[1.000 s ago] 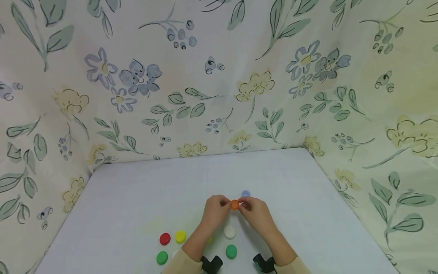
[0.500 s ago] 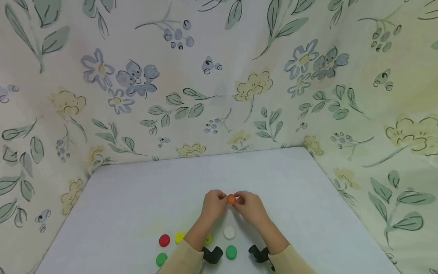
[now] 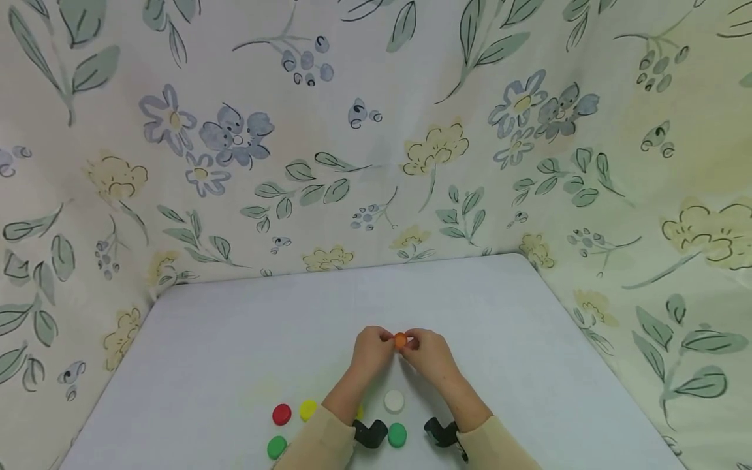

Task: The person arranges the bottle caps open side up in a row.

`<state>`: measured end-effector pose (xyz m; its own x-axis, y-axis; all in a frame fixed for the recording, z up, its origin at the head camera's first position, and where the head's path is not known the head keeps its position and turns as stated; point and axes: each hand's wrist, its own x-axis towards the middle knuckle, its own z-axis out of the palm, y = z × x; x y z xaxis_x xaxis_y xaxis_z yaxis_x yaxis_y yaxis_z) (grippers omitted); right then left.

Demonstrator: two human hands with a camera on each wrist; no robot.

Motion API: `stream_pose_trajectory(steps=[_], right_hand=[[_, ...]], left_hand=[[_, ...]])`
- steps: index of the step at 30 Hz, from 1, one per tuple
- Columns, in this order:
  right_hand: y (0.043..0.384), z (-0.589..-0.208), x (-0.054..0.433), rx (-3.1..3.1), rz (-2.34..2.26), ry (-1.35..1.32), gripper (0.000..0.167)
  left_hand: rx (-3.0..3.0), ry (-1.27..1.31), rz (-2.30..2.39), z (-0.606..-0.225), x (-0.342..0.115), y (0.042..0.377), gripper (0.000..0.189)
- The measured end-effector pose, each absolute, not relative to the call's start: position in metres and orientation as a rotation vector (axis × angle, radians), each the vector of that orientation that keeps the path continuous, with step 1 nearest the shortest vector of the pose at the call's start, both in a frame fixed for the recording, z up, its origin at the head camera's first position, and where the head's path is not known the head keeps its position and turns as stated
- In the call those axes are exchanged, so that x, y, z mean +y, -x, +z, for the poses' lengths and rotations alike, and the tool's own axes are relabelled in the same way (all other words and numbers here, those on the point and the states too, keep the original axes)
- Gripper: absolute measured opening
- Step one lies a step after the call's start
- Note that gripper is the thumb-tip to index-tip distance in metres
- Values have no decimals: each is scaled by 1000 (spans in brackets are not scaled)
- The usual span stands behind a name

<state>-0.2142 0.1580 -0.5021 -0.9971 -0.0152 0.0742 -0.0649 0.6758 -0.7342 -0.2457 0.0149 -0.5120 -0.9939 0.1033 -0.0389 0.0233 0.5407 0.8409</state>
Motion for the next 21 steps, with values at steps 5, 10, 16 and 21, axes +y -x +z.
stream_pose_trajectory(steps=[5, 10, 16, 21], right_hand=[[218, -504, 158, -2836, 1217, -58, 26], [222, -506, 157, -2842, 1232, -56, 24], [225, -507, 157, -2850, 1185, -28, 19], [227, -508, 159, -2865, 1165, -22, 31]], left_hand=[[2675, -147, 1478, -514, 18, 248, 12], [2666, -157, 1470, -517, 21, 249, 18], [2644, -190, 1429, -516, 23, 249, 26], [2646, -225, 1385, -516, 24, 248, 29]])
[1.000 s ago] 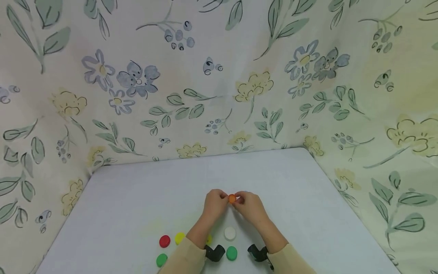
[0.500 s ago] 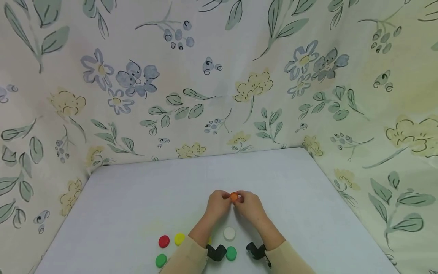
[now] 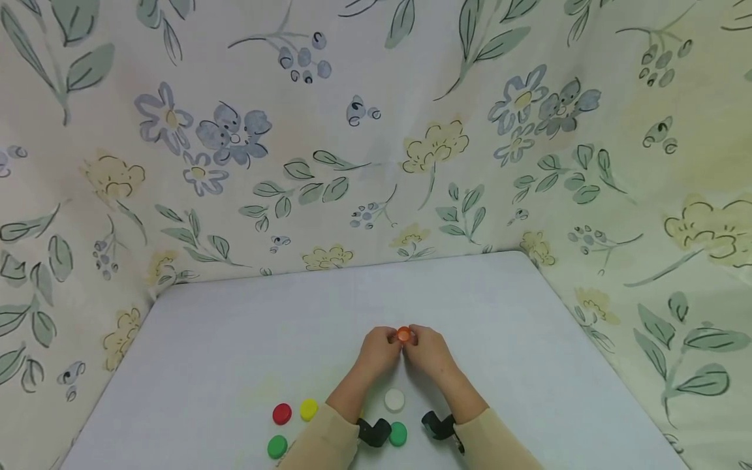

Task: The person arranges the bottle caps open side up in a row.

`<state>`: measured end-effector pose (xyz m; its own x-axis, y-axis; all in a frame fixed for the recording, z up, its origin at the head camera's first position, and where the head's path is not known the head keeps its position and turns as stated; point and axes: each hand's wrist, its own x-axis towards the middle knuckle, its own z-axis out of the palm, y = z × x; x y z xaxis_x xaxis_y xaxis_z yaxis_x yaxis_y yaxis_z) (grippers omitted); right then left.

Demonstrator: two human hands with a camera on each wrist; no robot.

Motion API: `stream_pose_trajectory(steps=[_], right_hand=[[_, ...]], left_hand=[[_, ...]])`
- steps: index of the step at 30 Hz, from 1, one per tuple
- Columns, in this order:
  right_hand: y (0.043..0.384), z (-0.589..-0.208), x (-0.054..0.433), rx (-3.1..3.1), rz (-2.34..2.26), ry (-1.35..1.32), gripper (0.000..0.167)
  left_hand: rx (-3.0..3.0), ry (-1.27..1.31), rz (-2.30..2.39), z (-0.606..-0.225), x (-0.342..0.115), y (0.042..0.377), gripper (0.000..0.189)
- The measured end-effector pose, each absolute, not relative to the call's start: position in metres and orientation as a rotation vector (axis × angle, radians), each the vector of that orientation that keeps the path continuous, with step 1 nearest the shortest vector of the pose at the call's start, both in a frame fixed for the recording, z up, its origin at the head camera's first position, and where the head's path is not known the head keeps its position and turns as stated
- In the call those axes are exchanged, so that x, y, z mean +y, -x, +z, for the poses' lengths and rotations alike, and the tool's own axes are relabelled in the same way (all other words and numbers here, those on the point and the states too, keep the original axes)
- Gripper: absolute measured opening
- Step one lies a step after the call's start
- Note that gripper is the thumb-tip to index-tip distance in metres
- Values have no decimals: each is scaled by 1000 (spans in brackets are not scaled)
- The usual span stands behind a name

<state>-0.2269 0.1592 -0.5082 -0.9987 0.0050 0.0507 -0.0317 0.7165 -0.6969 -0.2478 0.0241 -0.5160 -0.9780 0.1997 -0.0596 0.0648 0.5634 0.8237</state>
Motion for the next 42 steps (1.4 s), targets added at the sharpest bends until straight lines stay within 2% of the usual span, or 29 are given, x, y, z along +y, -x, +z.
stream_pose_trajectory(steps=[4, 9, 19, 24, 32, 42], right_hand=[[226, -510, 161, -2870, 1189, -18, 41], [222, -513, 164, -2820, 1205, -74, 44], [195, -516, 172, -2838, 1280, -33, 23], [179, -510, 176, -2884, 1305, -46, 16], [163, -505, 179, -2984, 1297, -197, 17], [148, -505, 179, -2988, 1363, -311, 26]], left_hand=[[2650, -233, 1353, -514, 24, 246, 31], [2628, -193, 1331, -513, 22, 244, 33], [2623, -143, 1408, -510, 2, 232, 31], [2609, -281, 1371, -502, -10, 222, 31], [2557, -541, 1252, -499, -25, 202, 30], [2482, -576, 1218, -492, -32, 188, 31]])
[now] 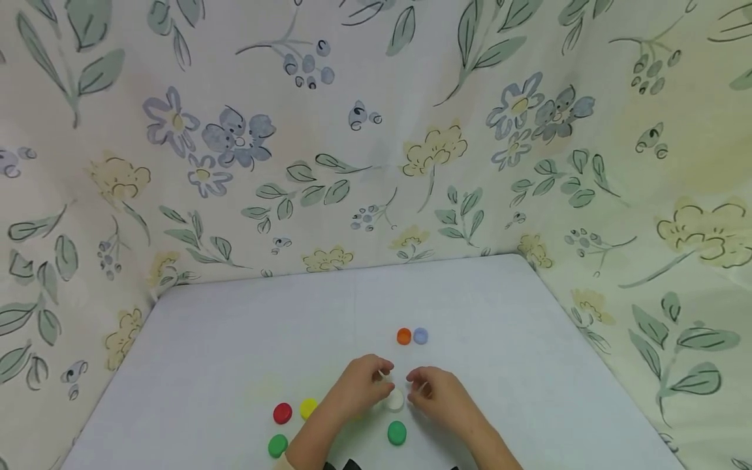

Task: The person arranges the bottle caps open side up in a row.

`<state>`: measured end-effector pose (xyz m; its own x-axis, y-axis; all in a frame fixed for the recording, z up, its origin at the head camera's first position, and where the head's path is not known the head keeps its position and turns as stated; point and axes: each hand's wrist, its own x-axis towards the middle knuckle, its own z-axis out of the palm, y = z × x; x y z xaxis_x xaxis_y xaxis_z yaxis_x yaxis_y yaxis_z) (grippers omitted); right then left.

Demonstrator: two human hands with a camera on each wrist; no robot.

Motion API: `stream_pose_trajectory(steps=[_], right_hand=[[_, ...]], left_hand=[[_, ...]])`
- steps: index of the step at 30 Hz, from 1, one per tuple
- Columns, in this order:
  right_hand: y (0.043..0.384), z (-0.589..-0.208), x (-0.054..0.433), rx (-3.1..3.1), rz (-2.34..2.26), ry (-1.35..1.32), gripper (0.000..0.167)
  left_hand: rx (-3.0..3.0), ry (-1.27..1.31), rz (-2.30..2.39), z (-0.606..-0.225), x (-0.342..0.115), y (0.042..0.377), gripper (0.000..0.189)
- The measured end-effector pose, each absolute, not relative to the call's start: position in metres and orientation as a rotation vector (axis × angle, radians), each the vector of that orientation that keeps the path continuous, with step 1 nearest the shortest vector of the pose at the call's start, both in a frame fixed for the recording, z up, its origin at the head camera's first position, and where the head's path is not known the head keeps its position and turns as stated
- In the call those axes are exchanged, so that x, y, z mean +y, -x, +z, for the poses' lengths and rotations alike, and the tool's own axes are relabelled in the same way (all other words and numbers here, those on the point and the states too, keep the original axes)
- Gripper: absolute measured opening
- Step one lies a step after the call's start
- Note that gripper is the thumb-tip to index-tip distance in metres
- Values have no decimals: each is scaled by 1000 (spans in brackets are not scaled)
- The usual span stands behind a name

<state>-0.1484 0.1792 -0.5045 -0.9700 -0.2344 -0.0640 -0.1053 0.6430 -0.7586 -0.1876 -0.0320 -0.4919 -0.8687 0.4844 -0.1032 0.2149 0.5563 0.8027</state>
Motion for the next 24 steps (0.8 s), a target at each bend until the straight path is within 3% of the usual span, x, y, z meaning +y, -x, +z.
stream_pose_trajectory(steps=[8, 24], right_hand=[[145, -512, 177, 2727, -1220, 351, 33], [151, -518, 168, 2741, -1135, 360, 27]], left_hand=[[2457, -630, 1144, -501, -35, 187, 33], [2498, -837, 1042, -515, -37, 187, 30]])
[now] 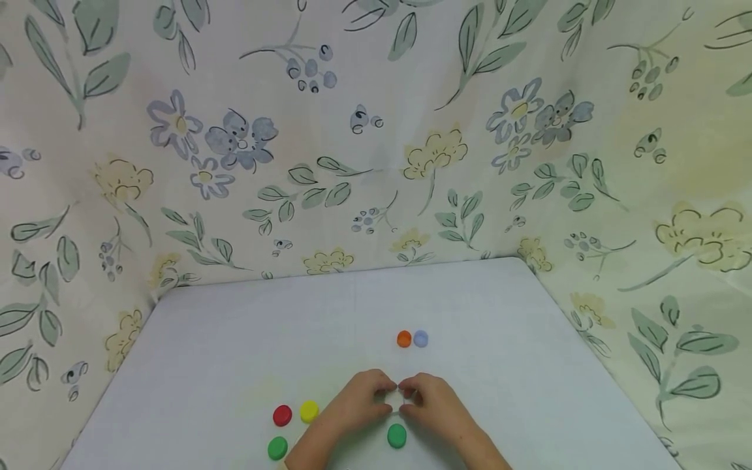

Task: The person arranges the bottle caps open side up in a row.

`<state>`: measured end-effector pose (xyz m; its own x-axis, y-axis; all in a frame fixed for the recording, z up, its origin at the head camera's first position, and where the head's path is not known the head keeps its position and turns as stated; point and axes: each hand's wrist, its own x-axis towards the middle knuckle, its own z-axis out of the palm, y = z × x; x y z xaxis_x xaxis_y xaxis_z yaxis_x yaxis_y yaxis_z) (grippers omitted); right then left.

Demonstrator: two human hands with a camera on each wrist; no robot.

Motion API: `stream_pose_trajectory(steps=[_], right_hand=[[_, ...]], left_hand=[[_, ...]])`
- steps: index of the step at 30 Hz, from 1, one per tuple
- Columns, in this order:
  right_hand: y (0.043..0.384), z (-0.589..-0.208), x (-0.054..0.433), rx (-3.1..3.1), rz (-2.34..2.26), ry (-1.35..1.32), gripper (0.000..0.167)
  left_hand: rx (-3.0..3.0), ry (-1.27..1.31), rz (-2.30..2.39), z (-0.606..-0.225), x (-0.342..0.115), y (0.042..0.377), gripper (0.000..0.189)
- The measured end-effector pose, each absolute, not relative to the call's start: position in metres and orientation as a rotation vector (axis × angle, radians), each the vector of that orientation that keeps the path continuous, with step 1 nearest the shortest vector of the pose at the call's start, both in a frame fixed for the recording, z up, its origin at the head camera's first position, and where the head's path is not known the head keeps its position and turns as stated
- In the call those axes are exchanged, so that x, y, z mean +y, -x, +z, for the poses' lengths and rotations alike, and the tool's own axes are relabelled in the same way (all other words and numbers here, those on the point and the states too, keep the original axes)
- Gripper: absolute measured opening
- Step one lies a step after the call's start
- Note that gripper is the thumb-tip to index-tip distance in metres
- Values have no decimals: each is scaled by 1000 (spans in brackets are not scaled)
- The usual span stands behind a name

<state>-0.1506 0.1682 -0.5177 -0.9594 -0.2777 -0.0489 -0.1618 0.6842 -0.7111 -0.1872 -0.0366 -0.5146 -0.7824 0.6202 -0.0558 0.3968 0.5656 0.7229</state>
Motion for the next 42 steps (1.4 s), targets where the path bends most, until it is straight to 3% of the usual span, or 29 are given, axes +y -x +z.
stream_pose_trajectory(steps=[13, 28, 42], right_hand=[[149, -518, 166, 2808, -1116, 405, 25], [150, -518, 161, 2807, -1071, 353, 28], [150, -516, 159, 2792, -1055, 294, 27]], left_hand=[[2540, -912, 1036, -520, -35, 185, 33], [2599, -755, 901, -510, -26, 179, 32], [2631, -825, 924, -512, -30, 176, 30]])
